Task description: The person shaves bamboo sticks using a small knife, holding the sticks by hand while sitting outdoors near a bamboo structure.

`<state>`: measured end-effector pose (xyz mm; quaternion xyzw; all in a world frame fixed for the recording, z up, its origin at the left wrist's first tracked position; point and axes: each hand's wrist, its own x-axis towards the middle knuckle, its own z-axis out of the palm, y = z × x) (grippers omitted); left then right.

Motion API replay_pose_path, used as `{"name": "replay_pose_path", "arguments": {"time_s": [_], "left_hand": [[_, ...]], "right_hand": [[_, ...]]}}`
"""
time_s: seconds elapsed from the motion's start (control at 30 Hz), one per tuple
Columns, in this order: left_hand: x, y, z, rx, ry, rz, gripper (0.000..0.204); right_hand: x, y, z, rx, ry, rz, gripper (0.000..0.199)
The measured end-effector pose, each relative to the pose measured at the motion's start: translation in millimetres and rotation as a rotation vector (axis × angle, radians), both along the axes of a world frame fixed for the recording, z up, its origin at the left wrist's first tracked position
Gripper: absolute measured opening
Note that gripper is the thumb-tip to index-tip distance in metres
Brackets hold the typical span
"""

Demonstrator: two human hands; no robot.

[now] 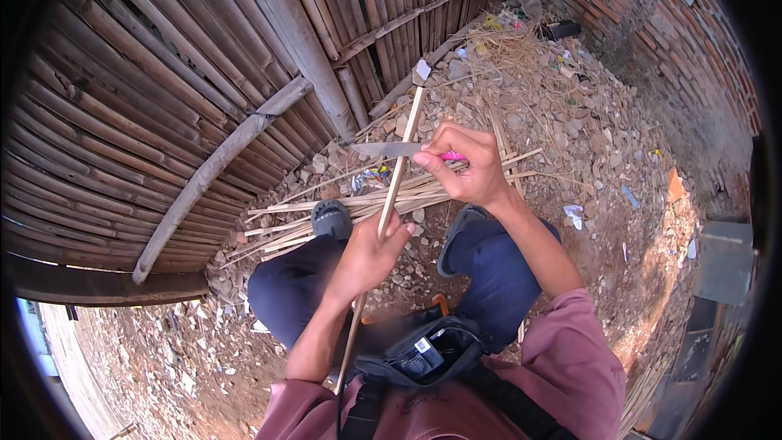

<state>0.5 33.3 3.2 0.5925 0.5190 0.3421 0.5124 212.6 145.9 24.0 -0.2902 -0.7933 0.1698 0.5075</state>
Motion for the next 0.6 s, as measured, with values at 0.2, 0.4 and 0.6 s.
{"name": "replay_pose_path", "arguments": {"time_s": [0.2, 0.4, 0.6], "left_hand": [[0, -1, 2, 0.045, 0.08, 0.029, 0.036], [10, -16, 22, 0.047, 0.021, -0.124, 0.037], [1, 0, 12, 0.004, 0.158, -0.004, 0.035]], "right_hand": [[13, 17, 5, 0.023, 0.021, -0.154, 0.023], [84, 75, -8, -0.144, 0.074, -0.615, 0.025], [65, 40, -2, -0.241, 0.345, -0.332, 0.016]]}}
